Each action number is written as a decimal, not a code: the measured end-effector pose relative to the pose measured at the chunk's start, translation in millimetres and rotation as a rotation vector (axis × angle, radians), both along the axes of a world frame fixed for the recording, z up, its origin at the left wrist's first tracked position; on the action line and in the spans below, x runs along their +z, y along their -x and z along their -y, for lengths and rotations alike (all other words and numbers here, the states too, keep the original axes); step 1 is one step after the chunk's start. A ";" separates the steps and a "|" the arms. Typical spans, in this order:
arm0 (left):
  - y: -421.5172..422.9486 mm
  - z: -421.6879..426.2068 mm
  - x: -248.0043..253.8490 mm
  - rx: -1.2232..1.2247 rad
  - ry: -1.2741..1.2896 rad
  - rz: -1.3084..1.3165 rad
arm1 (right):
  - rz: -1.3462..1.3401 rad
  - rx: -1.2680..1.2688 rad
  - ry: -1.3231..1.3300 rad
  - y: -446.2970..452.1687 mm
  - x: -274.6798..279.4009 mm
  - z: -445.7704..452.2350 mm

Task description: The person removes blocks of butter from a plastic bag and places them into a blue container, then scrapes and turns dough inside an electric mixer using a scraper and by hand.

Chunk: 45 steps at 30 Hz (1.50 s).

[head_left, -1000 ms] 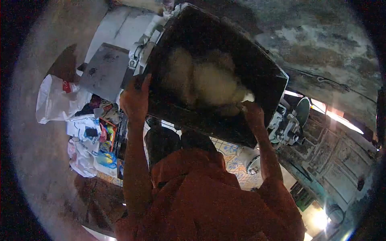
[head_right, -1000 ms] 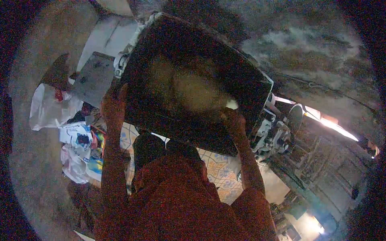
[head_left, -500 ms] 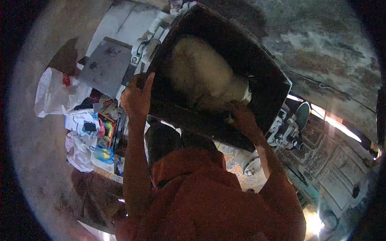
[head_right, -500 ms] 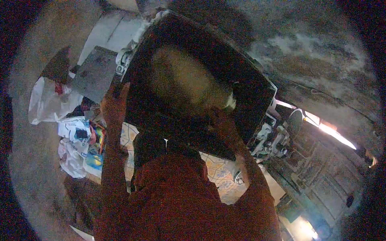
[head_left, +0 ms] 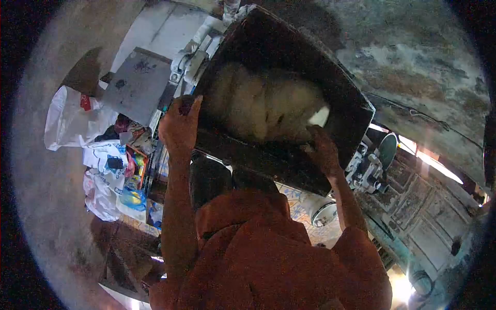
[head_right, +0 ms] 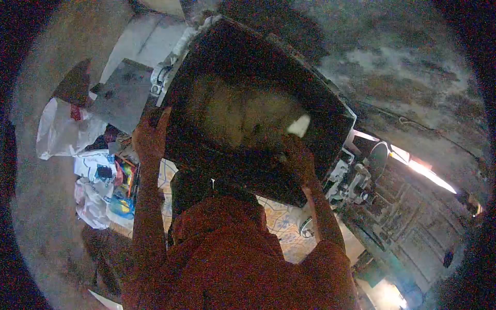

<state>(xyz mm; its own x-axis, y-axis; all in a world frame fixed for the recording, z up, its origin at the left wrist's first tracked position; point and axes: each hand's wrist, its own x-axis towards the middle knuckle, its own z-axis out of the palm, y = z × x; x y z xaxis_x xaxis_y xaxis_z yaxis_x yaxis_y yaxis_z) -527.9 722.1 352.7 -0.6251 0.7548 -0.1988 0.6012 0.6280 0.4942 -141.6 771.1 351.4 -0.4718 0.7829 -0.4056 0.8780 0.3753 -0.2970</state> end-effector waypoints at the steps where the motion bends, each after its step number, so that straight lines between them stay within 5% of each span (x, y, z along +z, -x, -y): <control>1: -0.9 -0.9 4.0 -0.001 0.001 0.002 | 0.032 0.015 -0.036 1.8 1.6 4.2; 6: -1.1 1.2 3.1 0.026 -0.075 0.079 | 0.066 -0.046 0.158 26.5 18.3 9.5; 12: -3.6 -1.7 11.0 0.015 -0.085 0.008 | 0.107 0.551 0.138 19.2 -91.9 39.7; 14: -3.0 -1.0 9.1 0.014 -0.044 -0.026 | 0.044 0.933 -0.180 39.8 -115.3 36.7; 18: -1.5 0.8 6.6 -0.021 -0.069 -0.093 | 0.177 1.048 -0.200 87.6 -102.4 23.9; 20: -3.9 2.9 4.6 -0.018 -0.082 -0.075 | 0.081 0.598 0.100 91.2 -131.3 26.3; 24: 1.7 4.3 -2.1 -0.054 -0.099 -0.080 | 0.310 0.685 0.188 93.0 -51.7 11.8; 27: 1.5 6.2 -1.4 -0.065 -0.061 -0.052 | 0.306 0.365 0.245 49.5 6.2 13.8; 29: 2.8 4.6 -3.5 -0.064 -0.138 0.044 | -0.017 0.091 0.108 21.6 29.5 23.8; 33: 3.1 2.0 -2.8 -0.077 -0.033 0.010 | -0.233 -0.100 -0.060 -12.1 67.2 42.8; 36: 14.3 13.0 -38.1 -0.199 -0.119 -0.123 | -0.409 -0.498 -0.354 -13.6 75.4 32.6; 43: 7.1 4.6 -12.5 -0.115 -0.173 -0.002 | -0.379 -0.299 -0.523 32.1 32.6 -7.2; 45: 3.7 0.5 -1.6 -0.072 -0.124 0.037 | -0.153 -0.160 -0.411 18.3 -62.0 -7.3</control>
<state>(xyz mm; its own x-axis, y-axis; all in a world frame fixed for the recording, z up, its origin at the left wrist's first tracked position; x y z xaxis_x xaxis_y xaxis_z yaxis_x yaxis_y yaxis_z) -531.7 721.6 351.1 -0.5625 0.8176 -0.1233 0.6220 0.5166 0.5884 -159.9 778.5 289.5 -0.3622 0.9319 0.0187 0.8920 0.3524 -0.2830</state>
